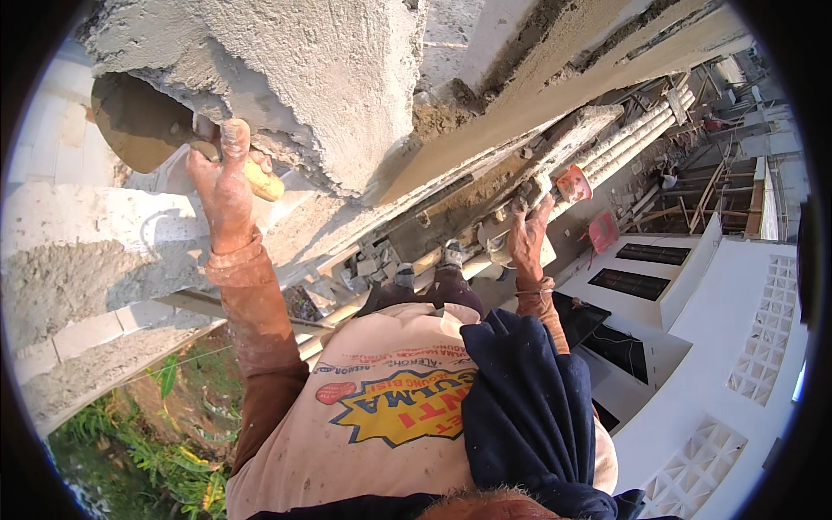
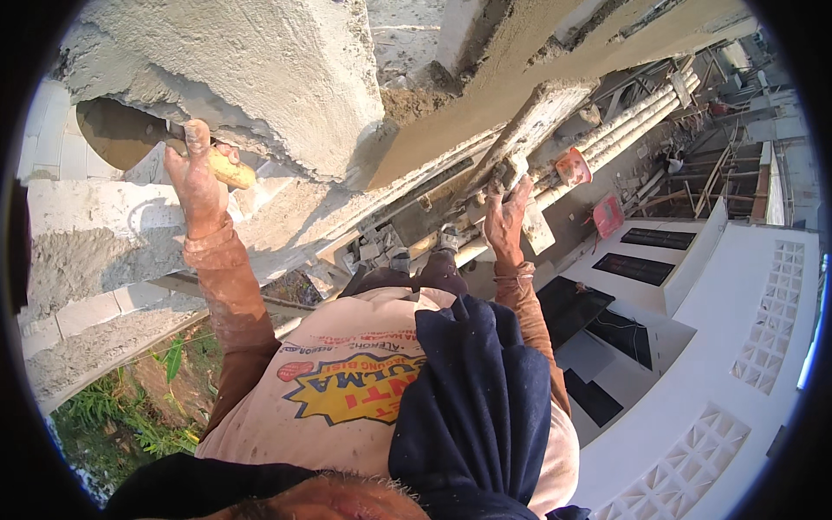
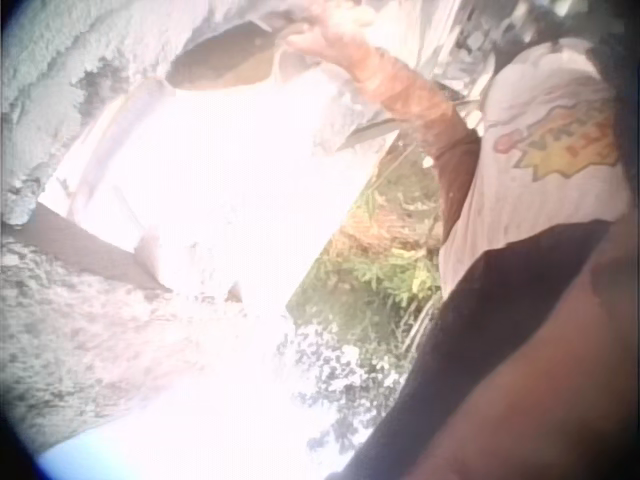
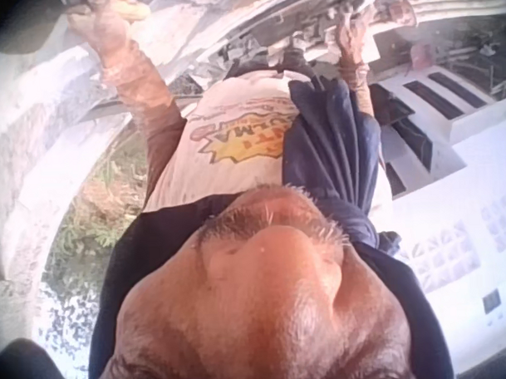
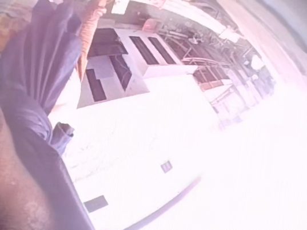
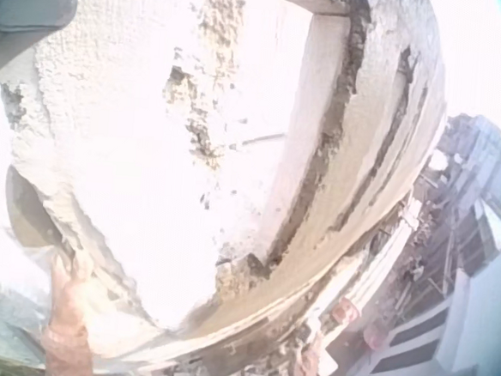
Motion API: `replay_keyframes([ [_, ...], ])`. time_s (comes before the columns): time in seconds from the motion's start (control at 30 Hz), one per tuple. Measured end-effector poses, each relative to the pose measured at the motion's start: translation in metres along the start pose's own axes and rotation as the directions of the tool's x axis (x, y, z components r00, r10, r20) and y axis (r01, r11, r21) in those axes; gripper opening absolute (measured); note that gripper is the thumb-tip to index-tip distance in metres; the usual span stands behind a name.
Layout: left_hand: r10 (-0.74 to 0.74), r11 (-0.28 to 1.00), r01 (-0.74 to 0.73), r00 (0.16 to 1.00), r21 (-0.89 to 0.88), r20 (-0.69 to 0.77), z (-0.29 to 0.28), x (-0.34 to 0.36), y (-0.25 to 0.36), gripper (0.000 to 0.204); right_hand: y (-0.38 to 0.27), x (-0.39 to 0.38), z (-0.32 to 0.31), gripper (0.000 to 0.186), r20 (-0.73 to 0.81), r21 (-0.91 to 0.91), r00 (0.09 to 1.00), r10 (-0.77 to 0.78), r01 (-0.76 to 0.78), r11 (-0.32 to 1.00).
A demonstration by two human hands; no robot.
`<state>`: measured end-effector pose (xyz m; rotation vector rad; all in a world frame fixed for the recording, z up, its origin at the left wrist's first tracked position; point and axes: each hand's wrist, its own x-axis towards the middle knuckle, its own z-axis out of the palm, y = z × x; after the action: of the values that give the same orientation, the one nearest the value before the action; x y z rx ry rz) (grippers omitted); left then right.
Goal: The person applies wet plaster from a bucket onto a concrete wall using a trowel and smooths the surface with a wooden float.
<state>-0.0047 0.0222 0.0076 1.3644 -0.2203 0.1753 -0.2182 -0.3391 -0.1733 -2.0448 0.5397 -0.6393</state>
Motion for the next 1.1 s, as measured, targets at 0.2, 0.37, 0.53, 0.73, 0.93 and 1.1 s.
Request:
replay_keyframes([
  [0.2, 0.001, 1.000, 0.000, 1.000, -0.023, 0.025, -0.005, 0.002, 0.001, 0.038, -0.008, 0.116, 0.039, 0.048, -0.198, 0.120, 0.959, -0.203, 0.229, 0.966],
  [0.37, -0.041, 0.999, 0.041, 0.999, 0.005, -0.005, -0.012, 0.003, -0.011, 0.043, -0.065, 0.168, 0.045, 0.043, -0.346, 0.100, 0.877, -0.334, 0.389, 0.916],
  [0.53, 0.026, 1.000, -0.026, 0.999, -0.010, 0.039, -0.018, 0.000, -0.016, 0.048, 0.001, 0.173, 0.060, 0.046, -0.259, 0.232, 0.955, -0.146, 0.208, 0.950],
  [0.73, -0.011, 0.996, 0.018, 0.997, 0.088, -0.074, -0.034, -0.001, -0.016, 0.051, 0.187, 0.166, 0.131, 0.063, -0.188, 0.129, 0.982, -0.008, 0.032, 0.991],
  [0.93, 0.018, 0.998, -0.018, 1.000, -0.060, 0.004, -0.008, -0.003, -0.004, 0.046, 0.127, 0.162, 0.116, 0.072, -0.054, 0.268, 0.995, 0.081, -0.064, 0.961],
  [1.1, 0.002, 0.995, 0.000, 1.000, -0.095, 0.024, -0.007, 0.003, -0.017, 0.038, 0.056, 0.207, 0.055, 0.059, -0.219, 0.199, 0.970, -0.106, 0.151, 0.968],
])
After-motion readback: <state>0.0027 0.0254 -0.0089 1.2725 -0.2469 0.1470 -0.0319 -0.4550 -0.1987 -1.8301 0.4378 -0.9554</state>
